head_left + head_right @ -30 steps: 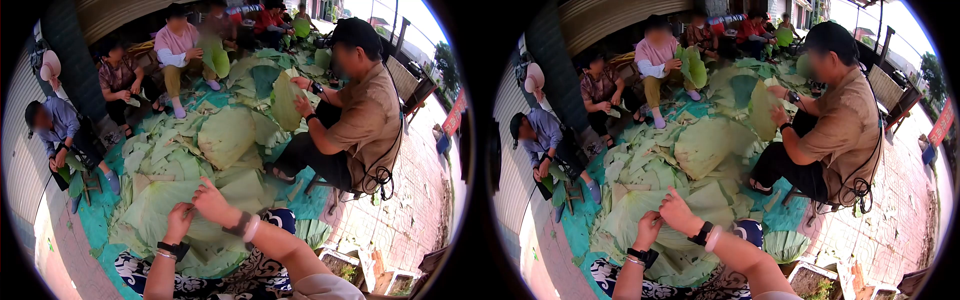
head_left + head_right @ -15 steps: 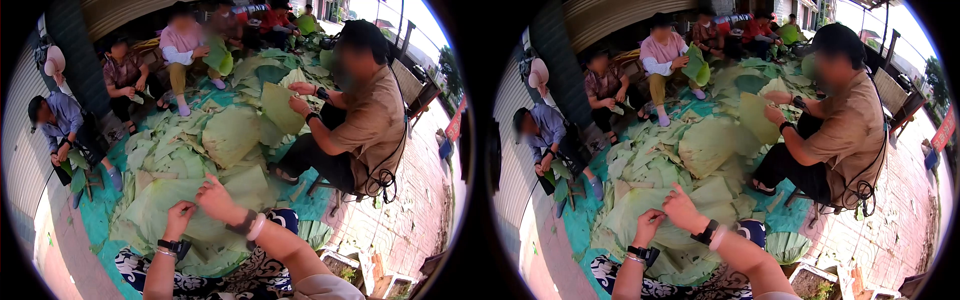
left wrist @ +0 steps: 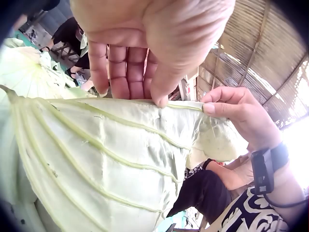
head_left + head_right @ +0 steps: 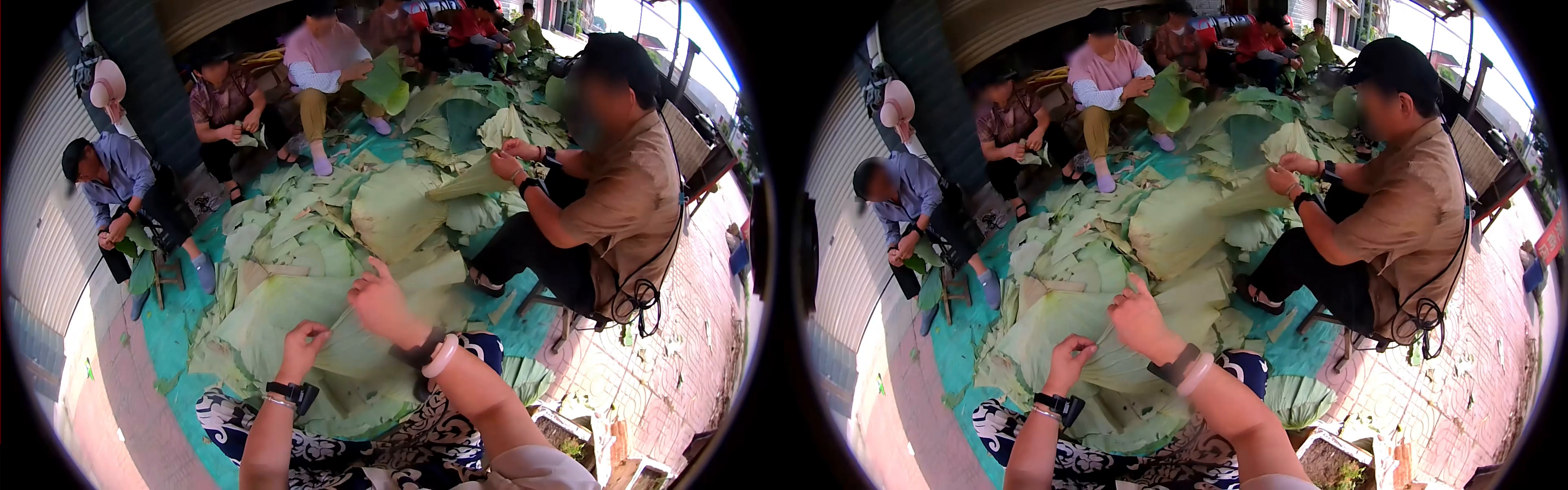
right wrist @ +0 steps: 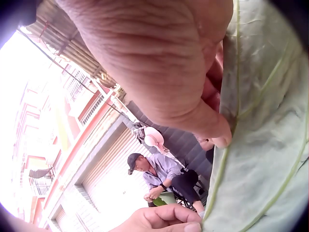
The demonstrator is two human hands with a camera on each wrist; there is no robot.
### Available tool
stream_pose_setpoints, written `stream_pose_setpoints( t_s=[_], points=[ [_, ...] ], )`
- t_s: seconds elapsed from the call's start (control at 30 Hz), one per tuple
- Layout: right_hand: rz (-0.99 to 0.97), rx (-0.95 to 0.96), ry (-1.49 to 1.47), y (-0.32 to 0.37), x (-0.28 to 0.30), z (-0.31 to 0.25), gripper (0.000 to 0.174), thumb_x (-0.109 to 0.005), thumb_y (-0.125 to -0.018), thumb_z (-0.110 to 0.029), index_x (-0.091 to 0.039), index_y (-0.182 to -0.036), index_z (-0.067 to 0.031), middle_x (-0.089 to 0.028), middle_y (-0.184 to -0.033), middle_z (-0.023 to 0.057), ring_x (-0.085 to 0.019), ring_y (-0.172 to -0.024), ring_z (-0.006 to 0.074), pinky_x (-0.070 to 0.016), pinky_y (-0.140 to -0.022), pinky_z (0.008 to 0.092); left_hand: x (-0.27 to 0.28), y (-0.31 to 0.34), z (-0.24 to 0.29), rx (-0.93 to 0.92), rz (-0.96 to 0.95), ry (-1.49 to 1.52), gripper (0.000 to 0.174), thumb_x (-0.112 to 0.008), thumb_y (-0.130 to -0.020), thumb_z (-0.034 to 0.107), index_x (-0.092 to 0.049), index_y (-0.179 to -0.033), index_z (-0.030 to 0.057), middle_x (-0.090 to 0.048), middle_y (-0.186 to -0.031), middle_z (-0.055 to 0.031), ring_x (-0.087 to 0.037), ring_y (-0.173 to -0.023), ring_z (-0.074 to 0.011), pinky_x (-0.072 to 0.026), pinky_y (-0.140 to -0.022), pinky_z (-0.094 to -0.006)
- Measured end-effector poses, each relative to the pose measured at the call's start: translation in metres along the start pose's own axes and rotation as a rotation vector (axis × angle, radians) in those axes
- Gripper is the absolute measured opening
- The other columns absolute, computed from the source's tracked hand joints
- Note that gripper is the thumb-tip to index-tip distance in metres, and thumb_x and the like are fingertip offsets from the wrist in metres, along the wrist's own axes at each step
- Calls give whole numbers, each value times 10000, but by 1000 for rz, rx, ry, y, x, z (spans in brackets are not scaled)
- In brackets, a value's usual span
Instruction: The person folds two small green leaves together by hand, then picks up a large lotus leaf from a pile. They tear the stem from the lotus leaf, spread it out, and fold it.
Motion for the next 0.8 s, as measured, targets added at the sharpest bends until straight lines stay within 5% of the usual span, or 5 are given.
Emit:
stream_pose_setpoints(
  t_s=[0.47, 0.8],
  points=[
    [46, -23, -66, -1, 3, 12, 113, -606, -696, -53, -690, -771, -64, -645, -795, 84, -627, -886, 248, -290, -1168, 498, 7, 3, -13, -40, 8, -102, 260, -781, -791, 40, -681, -1030, 16, -639, -1000, -98, -633, -913, -231, -510, -814, -334],
    [53, -1, -84, 0, 3, 9, 104, -605, -703, -66, -683, -771, -76, -650, -799, 80, -637, -898, 250, -312, -1150, 489, 10, -1, -18, -12, 24, -112, 199, -773, -759, -8, -630, -898, -6, -615, -900, -92, -609, -854, -223, -501, -802, -320]
  ],
)
Point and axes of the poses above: each hand's wrist, its own y-axis away from the middle knuckle, its own x-axis out of the back of the hand, z = x × y, the point moved 5 cm from there along -y, towards the middle knuckle
